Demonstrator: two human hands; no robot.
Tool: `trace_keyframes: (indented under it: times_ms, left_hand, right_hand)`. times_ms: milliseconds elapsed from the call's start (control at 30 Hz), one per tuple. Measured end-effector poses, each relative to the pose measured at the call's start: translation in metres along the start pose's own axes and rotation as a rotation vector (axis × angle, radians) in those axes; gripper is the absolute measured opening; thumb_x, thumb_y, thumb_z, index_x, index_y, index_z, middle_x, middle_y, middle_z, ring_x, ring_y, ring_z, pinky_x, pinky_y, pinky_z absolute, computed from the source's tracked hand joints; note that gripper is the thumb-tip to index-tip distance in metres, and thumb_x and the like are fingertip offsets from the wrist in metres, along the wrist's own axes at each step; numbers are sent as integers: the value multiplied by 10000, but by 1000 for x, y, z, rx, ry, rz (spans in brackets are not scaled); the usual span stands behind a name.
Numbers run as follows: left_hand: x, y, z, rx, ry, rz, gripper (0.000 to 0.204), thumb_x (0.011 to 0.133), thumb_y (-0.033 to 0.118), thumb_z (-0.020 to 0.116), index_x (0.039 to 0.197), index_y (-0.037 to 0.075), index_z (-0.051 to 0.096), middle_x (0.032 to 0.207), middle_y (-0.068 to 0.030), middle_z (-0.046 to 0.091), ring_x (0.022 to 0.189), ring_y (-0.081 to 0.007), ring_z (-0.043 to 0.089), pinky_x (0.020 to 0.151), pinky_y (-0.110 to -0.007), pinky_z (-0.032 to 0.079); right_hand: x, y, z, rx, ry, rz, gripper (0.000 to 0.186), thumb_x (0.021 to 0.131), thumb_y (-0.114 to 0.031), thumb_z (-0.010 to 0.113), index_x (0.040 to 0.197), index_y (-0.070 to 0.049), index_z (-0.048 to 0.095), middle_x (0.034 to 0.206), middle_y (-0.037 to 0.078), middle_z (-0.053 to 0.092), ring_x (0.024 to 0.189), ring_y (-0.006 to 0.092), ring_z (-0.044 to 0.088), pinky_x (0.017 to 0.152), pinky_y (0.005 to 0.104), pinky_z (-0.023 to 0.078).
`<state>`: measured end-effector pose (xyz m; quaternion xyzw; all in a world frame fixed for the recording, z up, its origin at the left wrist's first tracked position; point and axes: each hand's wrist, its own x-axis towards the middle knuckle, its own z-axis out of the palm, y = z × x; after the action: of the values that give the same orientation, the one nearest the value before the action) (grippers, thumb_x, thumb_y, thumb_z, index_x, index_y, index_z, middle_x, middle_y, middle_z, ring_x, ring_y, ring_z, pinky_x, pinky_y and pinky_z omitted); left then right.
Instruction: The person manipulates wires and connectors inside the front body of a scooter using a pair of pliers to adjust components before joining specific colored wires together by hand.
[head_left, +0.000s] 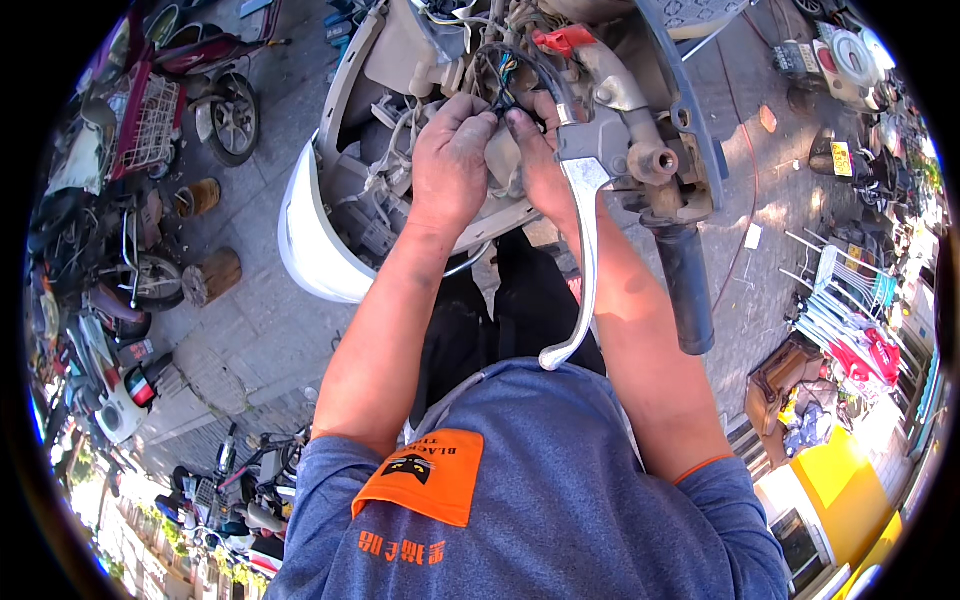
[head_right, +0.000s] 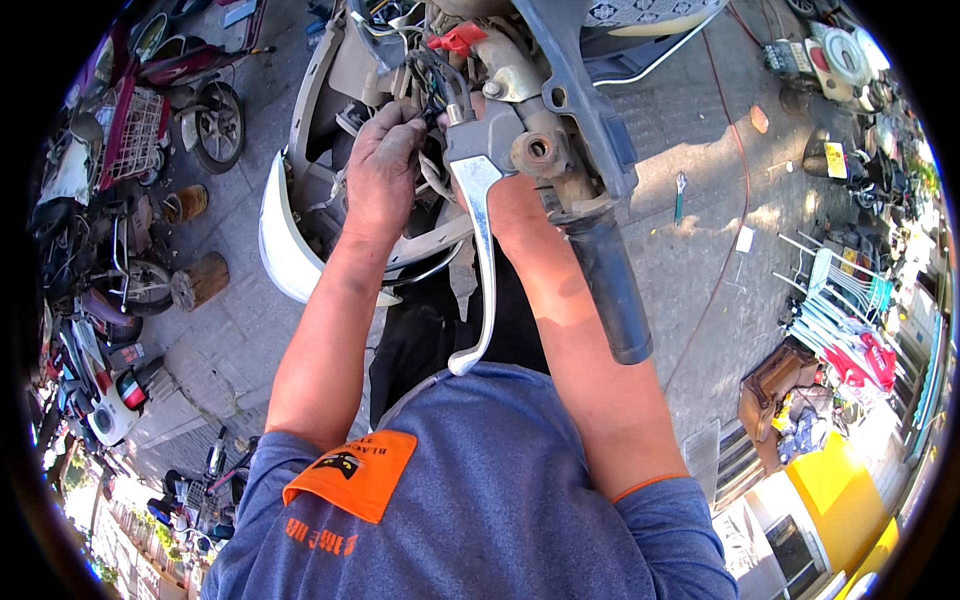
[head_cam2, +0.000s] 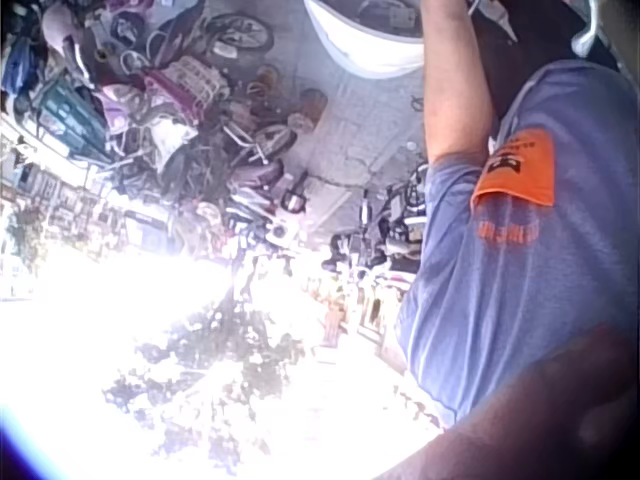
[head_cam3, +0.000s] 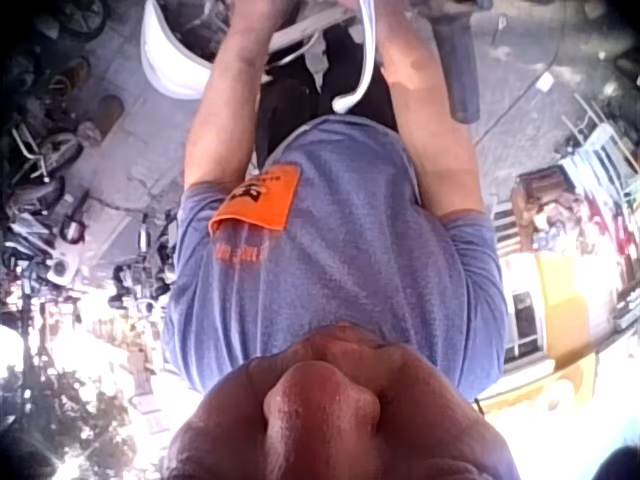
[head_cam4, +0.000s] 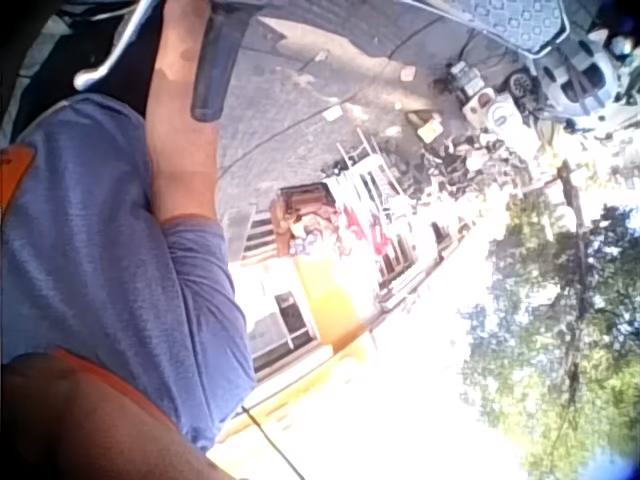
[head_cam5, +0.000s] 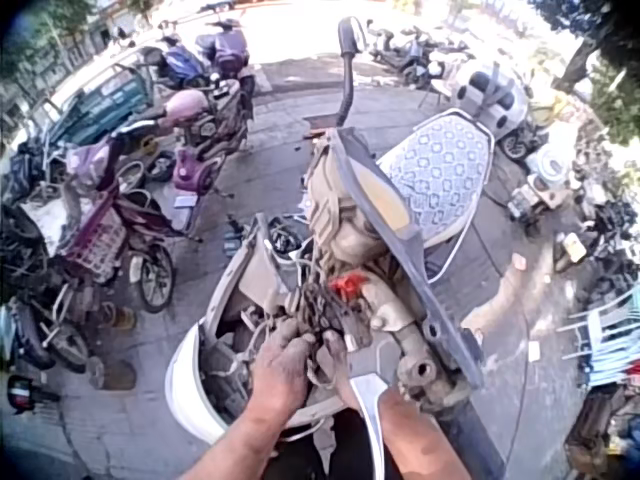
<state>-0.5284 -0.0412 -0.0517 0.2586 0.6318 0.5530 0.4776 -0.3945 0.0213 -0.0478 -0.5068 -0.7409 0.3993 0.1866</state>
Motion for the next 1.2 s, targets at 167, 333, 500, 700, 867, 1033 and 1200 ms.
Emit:
trace_keyframes:
  times_ms: [167, 333, 500, 700, 867, 1033, 1200]
  left_hand:
    - [-8, 2, 3, 394, 89, 405, 152, 959, 118, 626, 882, -11, 607, 805, -179, 572, 729, -379, 578, 693, -458, 475]
    - [-13, 5, 6, 577, 98, 529, 109, 924, 81, 671, 880, 1, 611, 832, -187, 605, 765, -427, 594, 696, -478, 494]
    - [-17, 4, 5, 691, 120, 579, 96, 869, 106, 701, 885, 49, 626, 834, -156, 623, 777, -413, 641, 688, -500, 525]
    - [-21, 1, 6, 732, 99, 581, 118, 881, 89, 710, 976, 38, 662, 871, -163, 637, 809, -422, 644, 709, -497, 523]
    - [-23, -2, 5, 784, 106, 603, 140, 845, 91, 725, 956, 46, 653, 854, -154, 613, 798, -414, 637, 706, -499, 525]
    - [-24, -3, 3, 805, 104, 643, 150, 833, 97, 736, 931, 54, 630, 851, -146, 595, 799, -402, 637, 698, -493, 524]
    - [-25, -7, 6, 811, 119, 670, 146, 839, 96, 737, 924, 58, 625, 849, -143, 596, 797, -402, 636, 693, -491, 521]
  right_hand:
    - [0, -1, -3, -167, 13, -126, 206, 1028, -154, 677, 1148, 7, 720, 1019, 188, 715, 976, 323, 676, 901, 457, 522]
    - [1, 22, 9, -50, 31, -169, 170, 1022, -106, 684, 1149, -1, 728, 1054, 175, 733, 990, 278, 692, 923, 434, 542]
    - [0, 10, 8, -98, 23, -139, 195, 1044, -60, 654, 1209, 26, 711, 1103, 155, 749, 1026, 230, 697, 961, 381, 549]
    - [4, 35, 25, -2, 161, -229, 130, 1008, -122, 658, 1043, -11, 716, 982, 207, 703, 882, 403, 689, 733, 501, 538]
    - [3, 34, 23, -1, 181, -248, 129, 1006, -126, 660, 1036, -13, 714, 944, 200, 699, 875, 412, 685, 727, 515, 529]
    - [3, 35, 25, -30, 171, -237, 137, 1001, -129, 664, 1064, -13, 700, 974, 200, 699, 895, 425, 685, 736, 519, 534]
    - [-2, 39, 25, -37, 125, -204, 211, 978, -133, 660, 1162, -29, 665, 1055, 201, 698, 968, 441, 685, 783, 508, 556]
